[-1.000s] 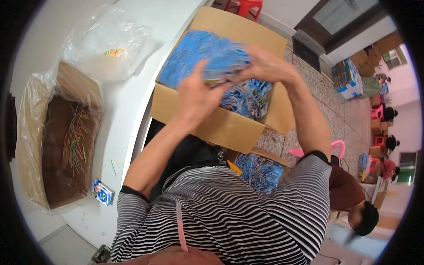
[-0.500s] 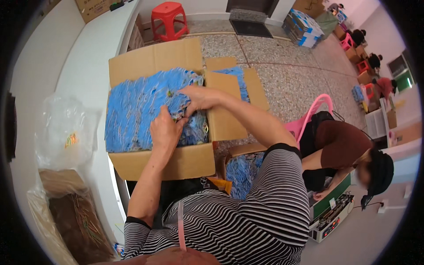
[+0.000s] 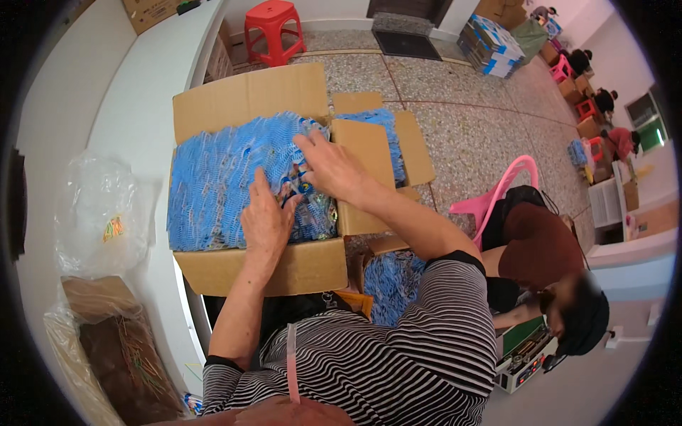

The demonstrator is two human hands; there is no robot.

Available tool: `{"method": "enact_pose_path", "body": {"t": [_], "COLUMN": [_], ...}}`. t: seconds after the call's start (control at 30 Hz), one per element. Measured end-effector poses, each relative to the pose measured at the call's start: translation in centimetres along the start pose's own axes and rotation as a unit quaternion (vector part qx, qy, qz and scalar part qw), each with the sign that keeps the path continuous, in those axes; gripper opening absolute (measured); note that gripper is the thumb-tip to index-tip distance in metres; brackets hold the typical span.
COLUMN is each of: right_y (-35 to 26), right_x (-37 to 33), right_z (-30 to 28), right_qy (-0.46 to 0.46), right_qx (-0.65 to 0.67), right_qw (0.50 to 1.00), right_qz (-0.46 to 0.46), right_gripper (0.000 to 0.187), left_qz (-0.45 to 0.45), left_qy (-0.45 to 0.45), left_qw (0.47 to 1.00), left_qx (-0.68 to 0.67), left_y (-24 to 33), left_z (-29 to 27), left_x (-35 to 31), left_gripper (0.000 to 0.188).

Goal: Packaging bunches of thin incense sticks into small plastic packets.

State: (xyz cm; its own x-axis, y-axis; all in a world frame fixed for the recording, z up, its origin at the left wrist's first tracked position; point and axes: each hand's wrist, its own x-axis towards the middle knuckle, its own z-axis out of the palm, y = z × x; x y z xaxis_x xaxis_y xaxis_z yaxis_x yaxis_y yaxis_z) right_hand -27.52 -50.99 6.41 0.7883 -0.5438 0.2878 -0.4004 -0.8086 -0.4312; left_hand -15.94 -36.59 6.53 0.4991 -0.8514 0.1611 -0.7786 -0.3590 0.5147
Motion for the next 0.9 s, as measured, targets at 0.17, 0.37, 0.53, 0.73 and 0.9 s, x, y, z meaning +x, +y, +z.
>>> {"method": "enact_pose_path", "body": {"t": [0.17,0.37,0.53,0.73,0.9], "right_y": [1.2,-0.2,-0.9,-0.7,-1.6], "right_x": [-0.8,-2.1,-3.5,-0.8,-1.2], "right_z": [1.2,-0.7,-2.3,0.7,-1.0], "right_qy": [-0.012,0.017,-0.06,-0.051,-0.097], "right_qx": [0.167,0.233,0.148,-0.036,-0.043], "right_qw": [0.986,0.97,0.985,0.99,0.99], "right_qz": [0.004,0.063,0.059,-0.13,-0.097], "right_gripper": [0.079,0.076,0.034,0.02,0.017], "left_qz": [0.056,0.123,0.113,0.113,0.106], "left_qy": [0.02,0.1,0.11,0.138,0.121], "left_qw": [0.997,0.983,0.98,0.972,0.982], "left_qx": [-0.039,0.089,0.12,0.154,0.1], "left_y": [-0.4,-1.7,-2.2,-2.2,-2.6], "left_z": [-0.6,-1.4,-0.3,1.7,-0.5], "left_x": [-0.9,-1.1,-0.8,-0.4,-1.3], "left_gripper": [0.078,0.066,0.049,0.044,0.047]}}
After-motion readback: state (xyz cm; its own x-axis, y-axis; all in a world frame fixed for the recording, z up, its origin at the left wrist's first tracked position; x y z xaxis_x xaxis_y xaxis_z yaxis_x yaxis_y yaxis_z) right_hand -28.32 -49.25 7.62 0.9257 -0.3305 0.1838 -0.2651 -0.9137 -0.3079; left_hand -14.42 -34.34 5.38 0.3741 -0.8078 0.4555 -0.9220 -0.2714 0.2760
